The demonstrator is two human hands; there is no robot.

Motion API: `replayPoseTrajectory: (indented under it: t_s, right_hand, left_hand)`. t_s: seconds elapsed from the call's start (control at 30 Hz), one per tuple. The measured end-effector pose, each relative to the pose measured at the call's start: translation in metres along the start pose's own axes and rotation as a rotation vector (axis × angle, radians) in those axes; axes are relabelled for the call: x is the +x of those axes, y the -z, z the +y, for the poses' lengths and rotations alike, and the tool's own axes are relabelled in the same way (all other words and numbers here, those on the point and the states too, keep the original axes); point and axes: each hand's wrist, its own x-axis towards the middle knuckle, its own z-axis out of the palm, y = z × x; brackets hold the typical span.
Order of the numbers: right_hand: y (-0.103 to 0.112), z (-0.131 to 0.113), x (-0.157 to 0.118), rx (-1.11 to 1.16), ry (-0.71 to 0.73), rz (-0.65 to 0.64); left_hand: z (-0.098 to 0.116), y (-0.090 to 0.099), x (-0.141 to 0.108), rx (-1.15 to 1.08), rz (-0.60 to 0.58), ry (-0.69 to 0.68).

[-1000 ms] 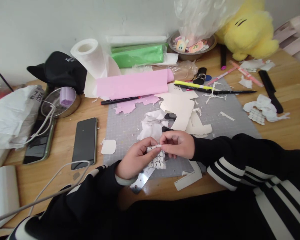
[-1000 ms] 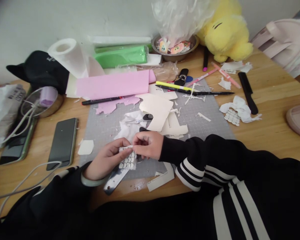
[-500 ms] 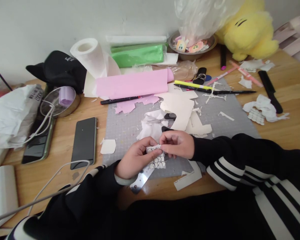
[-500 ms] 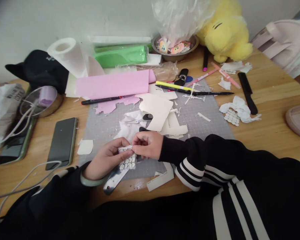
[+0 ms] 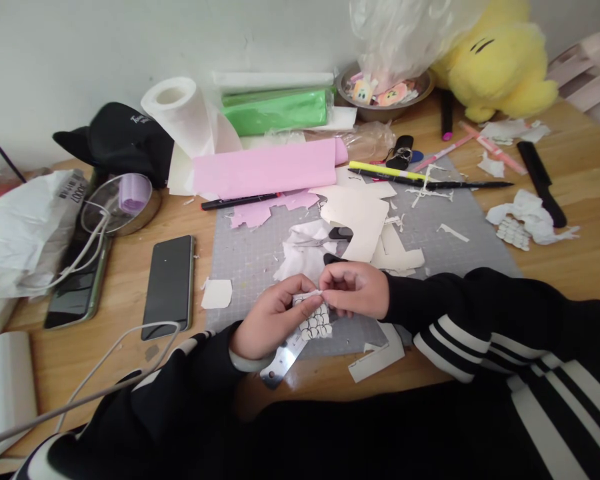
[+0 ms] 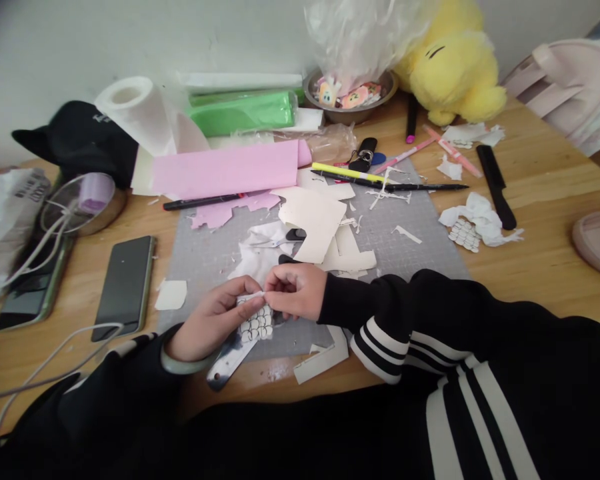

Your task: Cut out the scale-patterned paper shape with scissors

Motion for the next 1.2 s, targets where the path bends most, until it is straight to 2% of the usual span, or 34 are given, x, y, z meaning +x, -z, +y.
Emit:
replayPoseTrajectory:
  t_s: [0.4, 0.63, 0.8, 0.87, 0.97, 1.07, 1.2]
  right_hand:
    - [-0.0005, 0.0011, 0.0003, 0.015, 0.002, -0.001]
    - [-0.0011, 0.0019, 0.0006, 0.072, 0.027, -0.001]
    - [0.0, -0.0005, 0.0006, 0.075, -0.002, 0.02]
    - [0.0002, -0.001, 0.001, 0.089, -0.013, 0.036]
    - [0.0, -0.0005, 0.0015, 0.116, -0.004, 0.048]
    - [-0.0007, 0.0009, 0.0012, 0.124, 0.022, 0.047]
    - [-0.0018, 0.0019, 0.0002, 0.123, 0.037, 0.049]
  left_hand:
    - [-0.0017, -0.0006, 0.0004, 0.019, 0.027, -0.03]
    - [-0.0012, -0.0009, 0.0003, 0.009, 0.039, -0.004]
    - [-0.0027, -0.0016, 0.0013, -0.228, 0.07, 0.071]
    - [-0.0019, -0.0013, 0.0022, -0.372, 0.05, 0.1]
    - [0.0005, -0.0002, 0.0025, -0.484, -0.048, 0.127]
    - [0.0024, 0.0008, 0.0013, -0.482, -0.131, 0.147]
    - [0.0022, 0.0007, 0.0001, -0.44, -0.143, 0.135]
